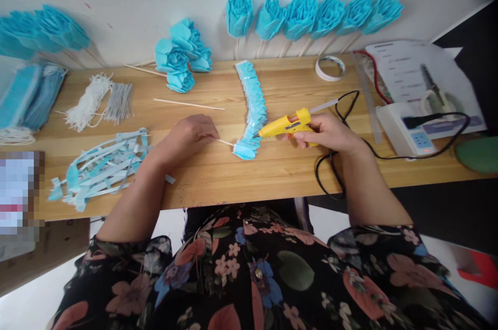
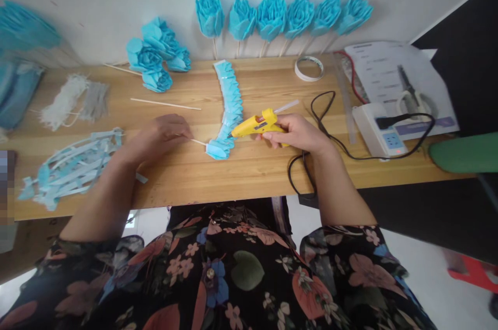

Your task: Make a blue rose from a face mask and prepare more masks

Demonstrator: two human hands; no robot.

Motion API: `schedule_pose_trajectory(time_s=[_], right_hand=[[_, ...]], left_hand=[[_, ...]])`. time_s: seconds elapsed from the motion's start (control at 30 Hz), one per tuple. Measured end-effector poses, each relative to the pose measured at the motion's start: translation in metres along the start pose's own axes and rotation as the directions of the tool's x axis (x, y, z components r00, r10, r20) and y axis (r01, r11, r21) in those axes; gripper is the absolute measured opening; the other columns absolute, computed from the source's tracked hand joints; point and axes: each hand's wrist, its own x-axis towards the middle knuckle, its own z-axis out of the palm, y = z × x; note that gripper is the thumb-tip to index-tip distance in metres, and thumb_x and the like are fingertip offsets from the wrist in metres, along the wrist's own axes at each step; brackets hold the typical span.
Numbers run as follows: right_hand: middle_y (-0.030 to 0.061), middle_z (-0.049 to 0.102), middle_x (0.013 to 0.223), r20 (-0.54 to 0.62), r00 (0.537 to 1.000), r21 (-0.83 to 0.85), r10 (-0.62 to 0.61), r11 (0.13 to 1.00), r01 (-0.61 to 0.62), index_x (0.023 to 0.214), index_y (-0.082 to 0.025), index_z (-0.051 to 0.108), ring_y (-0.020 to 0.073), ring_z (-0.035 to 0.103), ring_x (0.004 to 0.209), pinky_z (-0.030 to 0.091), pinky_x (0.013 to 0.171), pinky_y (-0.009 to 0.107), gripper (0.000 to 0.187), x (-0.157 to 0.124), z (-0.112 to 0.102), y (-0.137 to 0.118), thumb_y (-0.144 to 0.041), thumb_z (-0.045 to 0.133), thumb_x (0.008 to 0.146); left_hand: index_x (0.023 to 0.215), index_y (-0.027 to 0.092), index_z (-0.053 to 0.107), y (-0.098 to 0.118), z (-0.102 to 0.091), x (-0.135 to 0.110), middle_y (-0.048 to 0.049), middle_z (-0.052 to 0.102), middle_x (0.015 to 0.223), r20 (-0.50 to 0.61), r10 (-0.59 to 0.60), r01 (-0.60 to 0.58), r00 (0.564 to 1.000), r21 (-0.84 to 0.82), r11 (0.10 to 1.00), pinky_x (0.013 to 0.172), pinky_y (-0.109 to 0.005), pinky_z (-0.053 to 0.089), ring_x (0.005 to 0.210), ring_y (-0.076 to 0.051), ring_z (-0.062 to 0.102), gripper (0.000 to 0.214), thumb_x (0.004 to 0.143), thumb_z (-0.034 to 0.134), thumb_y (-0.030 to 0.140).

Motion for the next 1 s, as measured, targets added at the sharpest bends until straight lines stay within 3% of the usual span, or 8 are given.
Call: schedule_pose_trajectory(time_s=[0.27,0.53,0.8,1.0], right_hand=[[0.0071,0.075,0.079,-0.121,0.992,0.065,-0.039,0.997,0.047,0.081,-0.018,0.074,0.0127,0.058,0.056,0.043,0.052,0.028,0.039,-0.0051,-0.0032,0.0033,-0.057,0.078,0.079],[0.0066,0.075,0.079,-0.121,0.992,0.024,0.02,1.0,-0.017,0.082,-0.019,0.074,0.0125,0.058,0.057,0.045,0.05,0.027,0.039,-0.0014,-0.0018,0.0037,-0.057,0.078,0.079],[0.0077,0.078,0.095,-0.209,0.978,0.108,-0.009,0.994,0.032,0.089,-0.021,0.076,0.013,0.061,0.062,0.046,0.049,0.027,0.036,-0.0036,-0.0013,0.0039,-0.055,0.077,0.081],[0.0063,0.077,0.086,-0.191,0.981,0.042,0.044,0.998,-0.036,0.09,-0.022,0.077,0.0138,0.06,0.06,0.047,0.049,0.027,0.038,0.0014,-0.0015,0.006,-0.059,0.076,0.08]], left_hand=[[0.087,0.015,0.071,0.0,0.0004,0.0,-0.0072,0.068,0.085,-0.001,0.031,-0.031,1.0,0.007,1.0,0.077,-0.03,0.044,0.082,-0.019,0.06,0.027,0.101,0.05,0.024],[0.085,0.016,0.071,-0.0014,0.0002,0.0009,-0.0077,0.069,0.085,0.012,0.007,-0.007,1.0,-0.019,1.0,0.077,-0.031,0.044,0.082,-0.019,0.06,0.029,0.101,0.05,0.028],[0.087,0.016,0.071,-0.002,0.0016,-0.0004,-0.0078,0.069,0.087,0.01,-0.005,0.005,1.0,-0.005,1.0,0.079,-0.032,0.045,0.085,-0.02,0.061,0.03,0.102,0.048,0.028],[0.086,0.017,0.072,-0.0026,0.0012,0.0003,-0.0076,0.069,0.086,0.002,0.003,-0.003,1.0,-0.018,1.0,0.079,-0.032,0.045,0.083,-0.02,0.061,0.03,0.101,0.049,0.029]])
